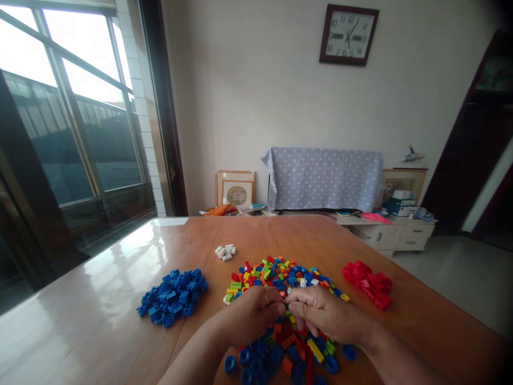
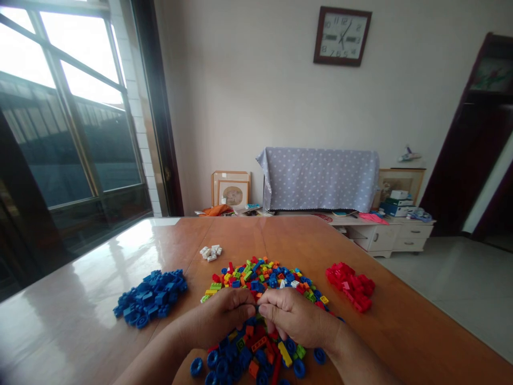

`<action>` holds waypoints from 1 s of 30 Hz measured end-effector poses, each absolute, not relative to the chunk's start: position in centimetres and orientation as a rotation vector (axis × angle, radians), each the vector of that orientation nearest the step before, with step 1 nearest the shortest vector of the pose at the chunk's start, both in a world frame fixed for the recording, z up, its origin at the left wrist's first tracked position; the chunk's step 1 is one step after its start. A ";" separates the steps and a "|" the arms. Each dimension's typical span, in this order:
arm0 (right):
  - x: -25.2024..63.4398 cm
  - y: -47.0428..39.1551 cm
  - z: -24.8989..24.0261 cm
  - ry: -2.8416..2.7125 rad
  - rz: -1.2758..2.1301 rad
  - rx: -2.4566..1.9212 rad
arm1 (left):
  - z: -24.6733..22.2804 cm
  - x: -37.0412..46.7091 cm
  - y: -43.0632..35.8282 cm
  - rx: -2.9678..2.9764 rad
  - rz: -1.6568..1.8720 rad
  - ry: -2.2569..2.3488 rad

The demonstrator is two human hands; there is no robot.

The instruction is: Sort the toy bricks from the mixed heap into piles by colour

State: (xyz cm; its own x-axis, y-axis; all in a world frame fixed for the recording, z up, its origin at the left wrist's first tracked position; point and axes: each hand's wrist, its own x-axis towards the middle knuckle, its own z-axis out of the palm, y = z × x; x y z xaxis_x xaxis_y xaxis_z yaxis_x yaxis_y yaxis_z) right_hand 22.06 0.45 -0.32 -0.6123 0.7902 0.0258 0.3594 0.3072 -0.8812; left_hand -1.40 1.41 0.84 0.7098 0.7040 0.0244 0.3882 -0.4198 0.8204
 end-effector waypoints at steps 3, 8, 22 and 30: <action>22.4 0.5 0.0 -2.067 1.260 -1.004 | 0.7 -1.7 1.7 1.980 0.494 0.835; 22.6 0.4 0.4 -1.952 1.287 -1.013 | 0.4 -1.9 2.1 1.942 0.600 0.898; 22.2 0.8 -0.3 -1.906 1.342 -1.029 | 0.3 -1.3 1.7 1.848 0.681 0.885; 22.3 1.2 -1.0 -1.860 1.376 -1.050 | 0.5 -1.1 1.6 1.892 0.639 0.921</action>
